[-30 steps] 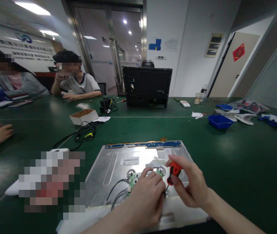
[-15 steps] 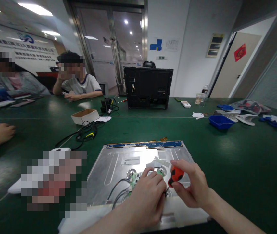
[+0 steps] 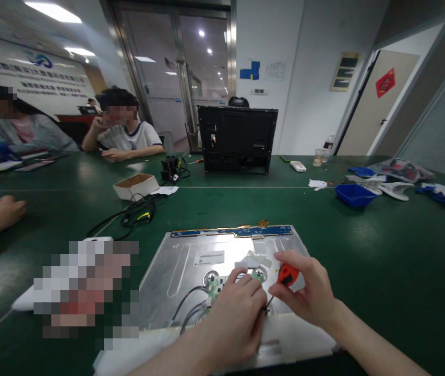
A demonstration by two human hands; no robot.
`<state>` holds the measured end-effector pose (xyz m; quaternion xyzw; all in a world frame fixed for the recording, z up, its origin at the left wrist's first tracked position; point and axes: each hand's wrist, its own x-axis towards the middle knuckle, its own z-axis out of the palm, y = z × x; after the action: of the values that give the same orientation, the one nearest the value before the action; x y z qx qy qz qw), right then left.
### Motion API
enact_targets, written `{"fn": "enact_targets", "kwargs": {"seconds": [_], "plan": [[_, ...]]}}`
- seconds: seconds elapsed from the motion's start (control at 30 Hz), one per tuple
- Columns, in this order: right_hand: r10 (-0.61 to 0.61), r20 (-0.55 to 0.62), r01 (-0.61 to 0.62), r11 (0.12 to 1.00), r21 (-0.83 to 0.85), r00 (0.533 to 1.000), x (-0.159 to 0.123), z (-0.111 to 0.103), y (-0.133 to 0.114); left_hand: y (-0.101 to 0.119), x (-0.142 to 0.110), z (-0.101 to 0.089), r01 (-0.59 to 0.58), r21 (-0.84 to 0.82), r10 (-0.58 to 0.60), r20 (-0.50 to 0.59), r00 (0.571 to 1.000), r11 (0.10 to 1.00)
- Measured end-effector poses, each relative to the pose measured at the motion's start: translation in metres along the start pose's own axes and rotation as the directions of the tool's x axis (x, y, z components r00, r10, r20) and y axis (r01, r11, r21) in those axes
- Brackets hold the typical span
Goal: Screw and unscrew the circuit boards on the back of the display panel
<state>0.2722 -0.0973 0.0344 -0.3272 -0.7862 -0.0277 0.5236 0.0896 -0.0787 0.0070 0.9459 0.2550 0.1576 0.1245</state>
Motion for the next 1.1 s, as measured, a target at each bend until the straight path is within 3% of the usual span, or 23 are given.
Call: {"fn": "enact_targets", "kwargs": {"seconds": [0.23, 0.53, 0.87, 1.1], "plan": [[0.049, 0.082, -0.058, 0.992, 0.115, 0.995, 0.0023, -0.0056, -0.0024, 0.0014, 0.0007, -0.0007, -0.004, -0.013, 0.004, -0.003, 1.0, 1.0], [-0.04, -0.042, 0.039, 0.999, -0.037, 0.998, 0.0054, -0.0021, -0.0041, 0.0011, -0.0001, -0.0006, 0.001, 0.011, -0.001, -0.011, 1.0, 1.0], [-0.016, 0.067, 0.015, 1.0, 0.021, 0.998, 0.0041, -0.005, -0.0045, 0.0017, 0.0004, -0.001, 0.0, -0.019, 0.0, -0.008, 1.0, 1.0], [-0.054, -0.044, 0.053, 0.998, -0.035, 0.998, 0.001, 0.0019, -0.0017, -0.0001, -0.0002, 0.0002, 0.01, -0.018, -0.01, 0.001, 1.0, 1.0]]}}
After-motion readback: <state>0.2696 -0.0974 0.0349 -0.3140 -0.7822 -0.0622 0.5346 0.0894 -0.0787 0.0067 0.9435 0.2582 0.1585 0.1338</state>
